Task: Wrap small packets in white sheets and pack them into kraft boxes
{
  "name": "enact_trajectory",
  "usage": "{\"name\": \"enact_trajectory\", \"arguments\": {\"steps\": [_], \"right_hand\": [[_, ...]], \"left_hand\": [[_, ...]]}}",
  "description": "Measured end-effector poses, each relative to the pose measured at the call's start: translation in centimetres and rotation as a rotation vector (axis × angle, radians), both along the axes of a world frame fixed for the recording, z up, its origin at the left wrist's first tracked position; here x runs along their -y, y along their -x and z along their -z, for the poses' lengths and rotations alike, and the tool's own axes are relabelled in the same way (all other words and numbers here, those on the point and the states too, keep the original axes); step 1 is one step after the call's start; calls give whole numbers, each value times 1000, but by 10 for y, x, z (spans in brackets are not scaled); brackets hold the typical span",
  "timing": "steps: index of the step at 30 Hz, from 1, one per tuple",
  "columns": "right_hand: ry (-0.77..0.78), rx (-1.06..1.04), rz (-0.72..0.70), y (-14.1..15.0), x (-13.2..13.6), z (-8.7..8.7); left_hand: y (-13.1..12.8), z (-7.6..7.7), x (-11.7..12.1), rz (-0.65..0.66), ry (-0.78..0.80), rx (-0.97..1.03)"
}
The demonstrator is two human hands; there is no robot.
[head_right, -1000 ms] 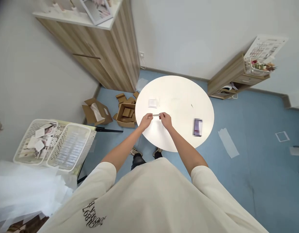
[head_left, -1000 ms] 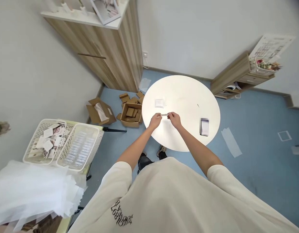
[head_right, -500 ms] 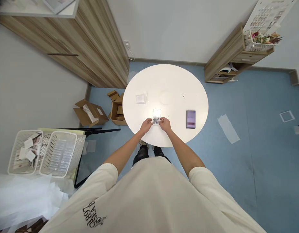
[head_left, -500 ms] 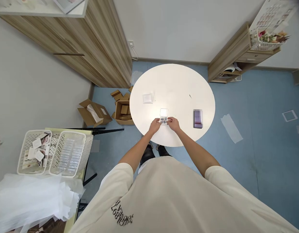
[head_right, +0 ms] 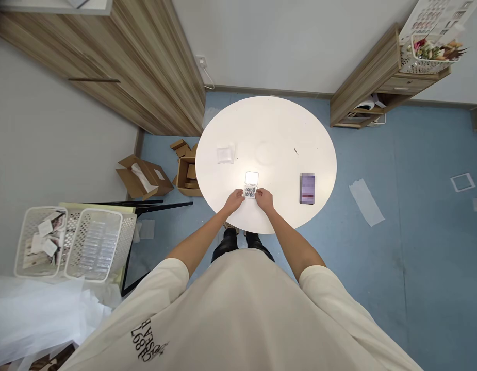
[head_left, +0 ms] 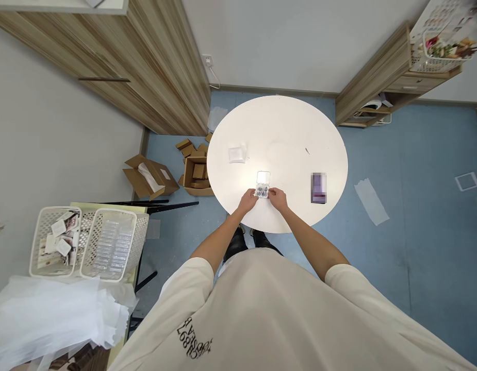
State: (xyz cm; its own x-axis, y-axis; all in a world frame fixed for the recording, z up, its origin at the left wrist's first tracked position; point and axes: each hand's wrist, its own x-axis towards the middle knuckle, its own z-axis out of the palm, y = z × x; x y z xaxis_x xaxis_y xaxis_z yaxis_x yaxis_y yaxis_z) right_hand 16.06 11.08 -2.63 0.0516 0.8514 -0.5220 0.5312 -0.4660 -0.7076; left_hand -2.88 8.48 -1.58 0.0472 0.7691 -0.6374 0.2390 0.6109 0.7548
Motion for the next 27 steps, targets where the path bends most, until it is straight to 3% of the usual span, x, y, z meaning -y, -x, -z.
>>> {"name": "enact_trajectory", "arguments": {"steps": [7, 12, 18, 27], "right_hand": [[-6, 29, 22, -10, -6, 0], [-40, -108, 123, -15, -30, 7], [2, -289, 110, -10, -50, 7], [44, -355, 135, -9, -48, 2]], "left_hand": [[2, -7, -9, -3, 11, -49], [0, 0, -38, -74, -53, -20], [-5, 6, -69, -176, -1, 65], [-2, -1, -69, -154, 26, 128]]}}
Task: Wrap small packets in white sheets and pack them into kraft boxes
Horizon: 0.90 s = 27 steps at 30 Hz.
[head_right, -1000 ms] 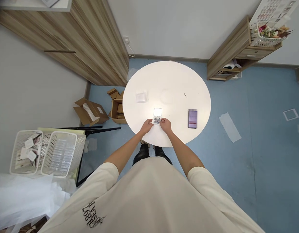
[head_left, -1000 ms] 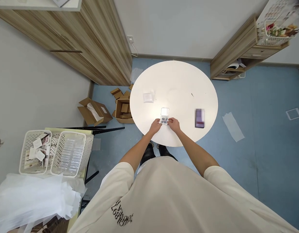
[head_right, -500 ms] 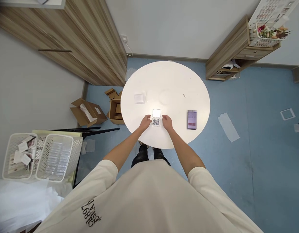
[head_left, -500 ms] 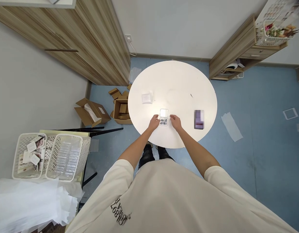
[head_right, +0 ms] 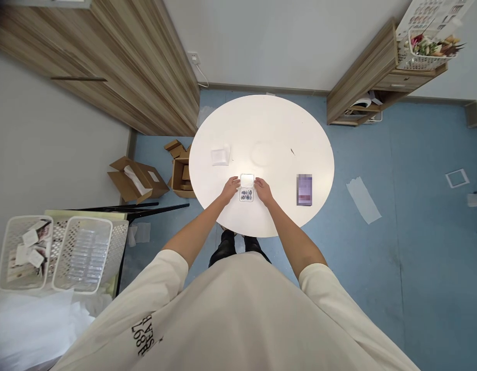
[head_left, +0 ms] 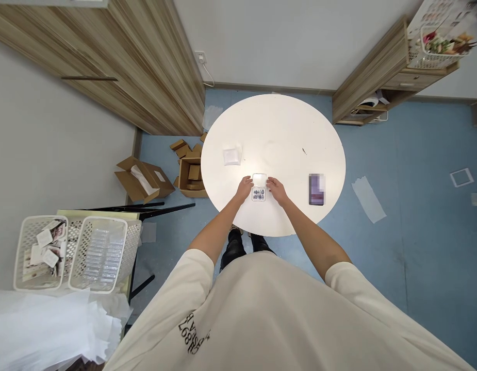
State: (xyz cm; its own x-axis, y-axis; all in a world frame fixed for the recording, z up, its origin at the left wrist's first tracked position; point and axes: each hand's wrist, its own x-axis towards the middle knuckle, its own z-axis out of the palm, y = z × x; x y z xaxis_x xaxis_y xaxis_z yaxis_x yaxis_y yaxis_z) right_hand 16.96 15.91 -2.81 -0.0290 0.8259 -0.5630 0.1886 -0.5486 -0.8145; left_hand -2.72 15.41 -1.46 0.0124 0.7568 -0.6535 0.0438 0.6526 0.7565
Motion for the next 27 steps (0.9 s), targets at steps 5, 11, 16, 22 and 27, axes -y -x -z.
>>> {"name": "enact_trajectory", "arguments": {"steps": [5, 11, 16, 22, 27], "right_hand": [[-3, -17, -12, 0, 1, -13], [-16, 14, -35, 5, 7, -30], [-44, 61, -74, 5, 21, -34], [-52, 111, -102, 3, 51, -30], [-70, 109, -106, 7, 69, -29]], "left_hand": [[2, -5, 0, 0, -21, -12], [2, -14, 7, 21, -83, -40], [3, -25, 23, 67, -193, -72], [7, -32, 51, 94, -142, -105], [7, -29, 67, 94, -74, -111]]}}
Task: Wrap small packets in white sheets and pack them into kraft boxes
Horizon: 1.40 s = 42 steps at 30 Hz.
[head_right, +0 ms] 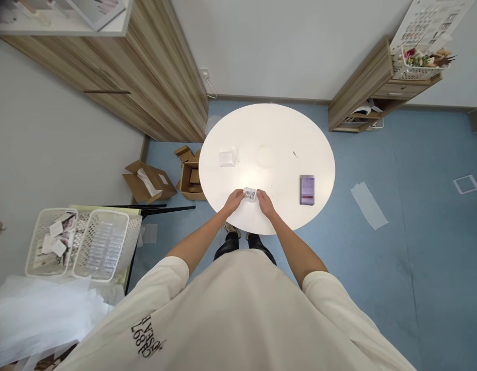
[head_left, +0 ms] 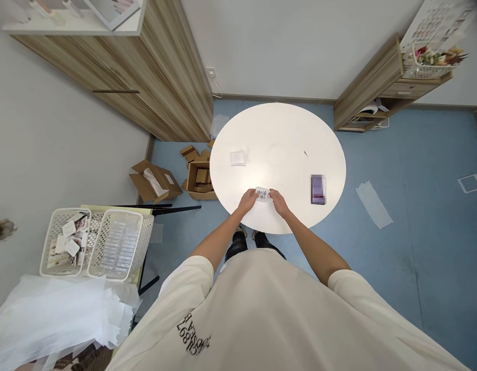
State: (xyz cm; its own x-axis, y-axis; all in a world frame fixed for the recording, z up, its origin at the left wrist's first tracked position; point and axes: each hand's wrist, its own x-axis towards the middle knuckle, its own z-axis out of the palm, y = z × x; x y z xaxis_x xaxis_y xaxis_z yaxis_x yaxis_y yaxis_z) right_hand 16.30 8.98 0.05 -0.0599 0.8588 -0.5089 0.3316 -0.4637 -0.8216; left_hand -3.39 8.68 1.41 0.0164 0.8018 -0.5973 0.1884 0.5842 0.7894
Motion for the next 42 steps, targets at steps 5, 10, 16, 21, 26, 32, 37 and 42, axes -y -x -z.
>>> {"name": "enact_trajectory", "arguments": {"steps": [5, 10, 16, 21, 26, 32, 37, 42], "right_hand": [[-24, 17, -50, 0, 6, 7], [-181, 238, -285, -2, 18, 11], [-451, 509, -806, -7, 33, 11], [-505, 622, -920, -8, 38, 16], [-512, 729, -962, -5, 43, 16], [-511, 805, -990, -5, 48, 15], [-486, 829, -987, -4, 41, 14], [-449, 836, -979, -2, 24, 8]], "left_hand": [[3, 11, 9, 49, -3, -28], [11, 14, 24, 200, -165, -157], [19, 14, 39, 451, -294, -204], [18, 21, 43, 490, -318, -207], [17, 24, 45, 781, -394, -503], [18, 21, 46, 898, -403, -710], [25, 25, 51, 829, -317, -750], [33, 23, 52, 833, -270, -722]]}}
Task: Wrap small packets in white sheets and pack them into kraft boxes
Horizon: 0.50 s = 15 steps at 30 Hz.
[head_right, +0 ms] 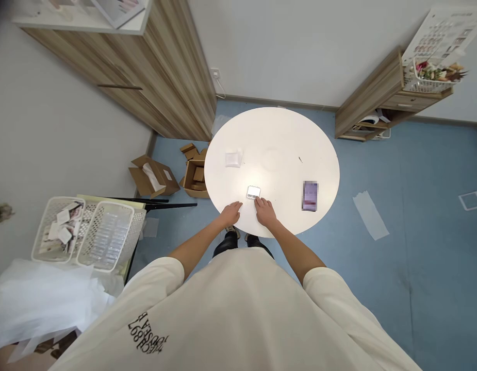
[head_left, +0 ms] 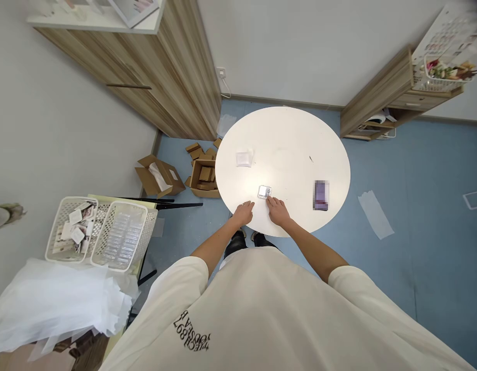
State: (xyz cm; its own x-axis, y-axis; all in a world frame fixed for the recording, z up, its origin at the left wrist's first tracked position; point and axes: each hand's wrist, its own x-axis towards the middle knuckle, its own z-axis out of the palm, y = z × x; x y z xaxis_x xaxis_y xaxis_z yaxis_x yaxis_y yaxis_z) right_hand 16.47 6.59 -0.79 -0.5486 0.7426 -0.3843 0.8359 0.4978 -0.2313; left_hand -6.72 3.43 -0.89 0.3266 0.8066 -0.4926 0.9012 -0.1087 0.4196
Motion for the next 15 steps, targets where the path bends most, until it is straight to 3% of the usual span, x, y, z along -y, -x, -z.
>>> {"name": "enact_trajectory", "arguments": {"steps": [4, 8, 15], "right_hand": [[-19, -33, -16, 4, -11, -10], [-78, -105, -75, 19, -24, -23], [-117, -242, -276, 91, -43, -49]], "left_hand": [[7, -15, 2, -89, -36, 9], [20, -38, 11, -260, -90, 34], [64, -80, 54, -576, -190, 79]]}}
